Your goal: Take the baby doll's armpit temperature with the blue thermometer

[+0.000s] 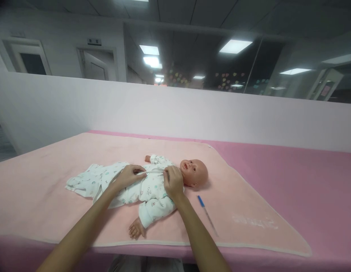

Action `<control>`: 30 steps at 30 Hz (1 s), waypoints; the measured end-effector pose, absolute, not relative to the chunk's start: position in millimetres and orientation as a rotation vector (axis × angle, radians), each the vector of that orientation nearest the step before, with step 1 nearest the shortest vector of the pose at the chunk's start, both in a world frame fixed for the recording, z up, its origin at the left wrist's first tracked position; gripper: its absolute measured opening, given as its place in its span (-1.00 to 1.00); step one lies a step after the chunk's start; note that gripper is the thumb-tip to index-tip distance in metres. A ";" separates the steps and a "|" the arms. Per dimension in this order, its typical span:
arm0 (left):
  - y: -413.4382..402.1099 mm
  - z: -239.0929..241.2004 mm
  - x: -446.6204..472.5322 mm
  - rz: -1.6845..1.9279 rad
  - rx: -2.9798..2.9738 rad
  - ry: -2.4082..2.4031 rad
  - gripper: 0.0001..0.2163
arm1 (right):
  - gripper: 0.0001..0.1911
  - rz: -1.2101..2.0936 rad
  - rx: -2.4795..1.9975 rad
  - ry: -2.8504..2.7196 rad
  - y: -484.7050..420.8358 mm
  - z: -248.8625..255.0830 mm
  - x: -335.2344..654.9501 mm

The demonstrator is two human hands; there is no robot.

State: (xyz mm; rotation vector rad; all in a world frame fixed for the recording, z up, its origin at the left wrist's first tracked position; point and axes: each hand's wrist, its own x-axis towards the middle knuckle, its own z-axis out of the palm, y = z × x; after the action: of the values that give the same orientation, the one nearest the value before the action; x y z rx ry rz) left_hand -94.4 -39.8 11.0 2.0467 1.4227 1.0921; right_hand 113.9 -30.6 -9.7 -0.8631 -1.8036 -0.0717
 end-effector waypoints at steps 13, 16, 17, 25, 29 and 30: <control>-41.3 11.4 -88.3 1.107 2.150 1.610 -0.74 | -0.88 -0.104 -0.856 -1.793 -30.0 -10.4 114.4; -43.2 12.5 -87.8 1.102 2.173 1.585 -0.72 | -0.88 -0.096 -0.855 -1.785 -29.7 -10.1 114.6; -43.7 12.6 -87.8 1.101 2.174 1.575 -0.72 | -0.88 -0.092 -0.856 -1.778 -29.6 -10.0 114.7; -43.0 10.5 -89.2 1.128 2.164 1.516 -0.70 | -0.89 -0.080 -0.836 -1.756 -30.0 -9.0 114.8; -41.7 10.2 -90.1 1.128 2.105 1.479 -0.69 | -0.89 -0.124 -0.834 -1.764 -29.4 -9.9 114.3; -41.3 10.1 -90.3 1.128 2.094 1.470 -0.68 | -0.90 -0.141 -0.833 -1.765 -29.1 -10.2 114.3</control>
State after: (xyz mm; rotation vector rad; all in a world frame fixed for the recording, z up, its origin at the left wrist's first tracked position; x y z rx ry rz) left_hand -90.3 -41.3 10.1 2.0945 1.4700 1.1278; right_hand 114.3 -29.1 -10.2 -0.8330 -1.7646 -0.1408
